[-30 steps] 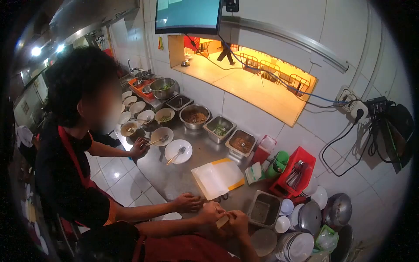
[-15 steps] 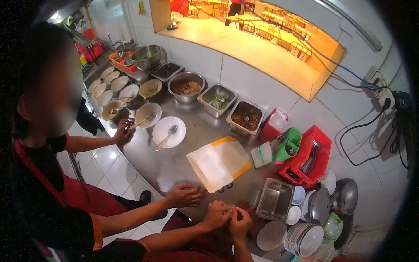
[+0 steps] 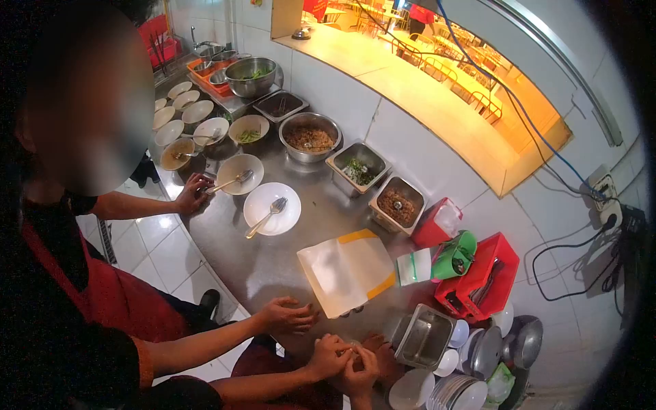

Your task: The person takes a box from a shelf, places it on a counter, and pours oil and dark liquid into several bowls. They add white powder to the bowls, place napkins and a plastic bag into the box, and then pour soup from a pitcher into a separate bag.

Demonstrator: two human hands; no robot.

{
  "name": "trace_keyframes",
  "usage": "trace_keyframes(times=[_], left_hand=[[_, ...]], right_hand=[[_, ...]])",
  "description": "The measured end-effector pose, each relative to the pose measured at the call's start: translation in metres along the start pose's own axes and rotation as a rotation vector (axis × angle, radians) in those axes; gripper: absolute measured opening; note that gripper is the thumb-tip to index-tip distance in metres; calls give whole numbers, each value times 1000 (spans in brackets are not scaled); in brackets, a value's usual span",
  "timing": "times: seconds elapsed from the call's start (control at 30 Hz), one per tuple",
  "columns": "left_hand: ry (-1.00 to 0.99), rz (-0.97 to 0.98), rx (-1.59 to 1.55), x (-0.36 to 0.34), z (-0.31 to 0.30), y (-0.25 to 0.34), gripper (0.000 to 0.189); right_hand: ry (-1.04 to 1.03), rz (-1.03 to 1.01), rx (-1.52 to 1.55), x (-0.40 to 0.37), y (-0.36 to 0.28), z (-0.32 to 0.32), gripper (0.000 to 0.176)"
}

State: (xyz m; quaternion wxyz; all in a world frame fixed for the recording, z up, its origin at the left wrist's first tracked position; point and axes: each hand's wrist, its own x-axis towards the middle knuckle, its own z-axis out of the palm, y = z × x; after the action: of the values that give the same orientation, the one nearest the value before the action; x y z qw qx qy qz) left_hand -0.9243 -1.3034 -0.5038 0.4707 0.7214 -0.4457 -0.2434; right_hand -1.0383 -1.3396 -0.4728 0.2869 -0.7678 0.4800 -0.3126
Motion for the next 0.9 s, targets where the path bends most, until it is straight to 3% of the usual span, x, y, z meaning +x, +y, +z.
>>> trace_keyframes(times=[0.17,0.27,0.33,0.43,0.57,0.67,0.73,0.9], left_hand=[[-80,-89,-93,0,-1,-2,16],[-107,-145,-154,3,-3,-5,18],[-117,-66,-199,2,1,-13,18],[-256,-152,-259,7,-7,-17,18],[-261,-29,-218,7,-16,-18,17],[-284,17,-211,8,-16,-18,17],[-225,40,-268,6,-15,-19,14],[-214,84,-277,5,-17,-18,15]], right_hand=[[41,-41,-76,2,-13,1,30],[47,119,26,-3,-10,3,33],[95,-12,-73,0,-10,1,27],[15,-60,-137,-1,-1,-1,24],[-49,115,-53,-3,-15,-6,20],[-17,30,-32,0,-11,-7,21],[27,-174,-98,1,-2,-5,17],[6,-179,-96,-1,-6,-6,17]])
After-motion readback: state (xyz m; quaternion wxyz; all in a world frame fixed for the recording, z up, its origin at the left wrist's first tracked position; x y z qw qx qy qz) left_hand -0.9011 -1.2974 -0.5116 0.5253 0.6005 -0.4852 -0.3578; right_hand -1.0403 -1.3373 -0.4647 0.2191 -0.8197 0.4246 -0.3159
